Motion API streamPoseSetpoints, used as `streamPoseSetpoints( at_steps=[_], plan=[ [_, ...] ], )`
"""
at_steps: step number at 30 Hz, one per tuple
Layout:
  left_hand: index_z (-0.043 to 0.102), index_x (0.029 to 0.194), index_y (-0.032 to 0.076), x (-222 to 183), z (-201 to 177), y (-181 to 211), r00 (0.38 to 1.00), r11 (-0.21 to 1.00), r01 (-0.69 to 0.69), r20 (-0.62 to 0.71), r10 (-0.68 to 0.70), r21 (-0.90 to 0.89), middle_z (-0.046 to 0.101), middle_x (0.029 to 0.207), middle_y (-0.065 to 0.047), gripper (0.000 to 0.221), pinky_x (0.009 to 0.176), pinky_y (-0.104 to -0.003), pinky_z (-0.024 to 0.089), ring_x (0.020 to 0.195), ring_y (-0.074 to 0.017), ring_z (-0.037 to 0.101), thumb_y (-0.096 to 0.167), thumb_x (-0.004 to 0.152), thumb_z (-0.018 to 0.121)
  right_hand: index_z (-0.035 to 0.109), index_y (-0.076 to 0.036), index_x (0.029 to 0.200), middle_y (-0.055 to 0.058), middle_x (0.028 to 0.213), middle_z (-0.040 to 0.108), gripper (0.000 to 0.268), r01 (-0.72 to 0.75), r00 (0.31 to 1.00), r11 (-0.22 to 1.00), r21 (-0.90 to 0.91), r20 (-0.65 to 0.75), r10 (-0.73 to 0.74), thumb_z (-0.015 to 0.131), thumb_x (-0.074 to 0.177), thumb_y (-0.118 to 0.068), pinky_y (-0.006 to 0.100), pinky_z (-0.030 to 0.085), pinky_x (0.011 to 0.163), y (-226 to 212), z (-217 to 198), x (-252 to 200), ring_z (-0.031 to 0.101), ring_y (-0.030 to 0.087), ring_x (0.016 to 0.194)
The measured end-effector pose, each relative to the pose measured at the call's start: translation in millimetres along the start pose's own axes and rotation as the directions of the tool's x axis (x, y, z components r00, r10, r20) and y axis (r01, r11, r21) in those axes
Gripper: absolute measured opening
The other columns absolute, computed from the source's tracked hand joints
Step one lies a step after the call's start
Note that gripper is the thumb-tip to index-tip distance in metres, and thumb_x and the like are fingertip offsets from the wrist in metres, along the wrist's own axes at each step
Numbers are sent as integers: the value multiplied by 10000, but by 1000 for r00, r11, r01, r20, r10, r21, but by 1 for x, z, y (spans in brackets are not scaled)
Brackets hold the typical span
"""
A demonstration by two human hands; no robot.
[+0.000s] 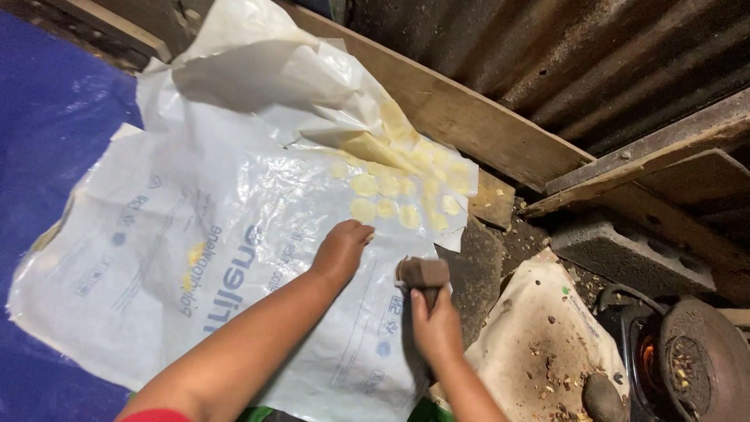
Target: Crack nuts with a stone and pound food material with a wooden mallet
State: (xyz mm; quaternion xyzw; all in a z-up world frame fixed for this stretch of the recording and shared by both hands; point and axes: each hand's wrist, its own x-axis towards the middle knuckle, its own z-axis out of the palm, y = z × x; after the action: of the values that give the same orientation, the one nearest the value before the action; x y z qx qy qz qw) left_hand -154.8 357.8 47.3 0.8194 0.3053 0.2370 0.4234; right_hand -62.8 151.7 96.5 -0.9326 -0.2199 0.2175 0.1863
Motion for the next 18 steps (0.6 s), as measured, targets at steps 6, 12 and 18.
streamPoseSetpoints(
  at_steps=[6, 12, 18],
  plan=[
    [731, 928, 264, 33, 33, -18, 973, 926, -216, -14, 231, 310, 652, 950, 71, 91, 888, -375, 494, 998, -190, 631, 328, 873, 765, 600, -47, 1098, 266, 877, 678, 397, 153, 967, 964, 219, -234, -100, 572, 983, -426, 531, 519, 779, -74, -74, -3, 668, 404, 852],
    [672, 1021, 198, 22, 36, -41, 933, 865, -325, -19, 360, 383, 605, 991, -9, 127, 874, -386, 491, 1016, -246, 609, 260, 914, 700, 689, 55, 938, 311, 814, 686, 290, 427, 811, 865, 263, -535, -237, 688, 905, -233, 526, 548, 726, -64, -13, 39, 705, 426, 848],
    [628, 1145, 128, 0, -14, -35, 926, 863, -331, -43, 374, 381, 608, 1008, -69, 175, 856, -409, 520, 1029, -304, 628, 223, 999, 607, 531, -5, 1336, 316, 1106, 699, 672, 83, 993, 995, -57, 94, -77, 545, 966, -565, 561, 579, 851, -79, -11, 75, 686, 463, 1086]
  ],
)
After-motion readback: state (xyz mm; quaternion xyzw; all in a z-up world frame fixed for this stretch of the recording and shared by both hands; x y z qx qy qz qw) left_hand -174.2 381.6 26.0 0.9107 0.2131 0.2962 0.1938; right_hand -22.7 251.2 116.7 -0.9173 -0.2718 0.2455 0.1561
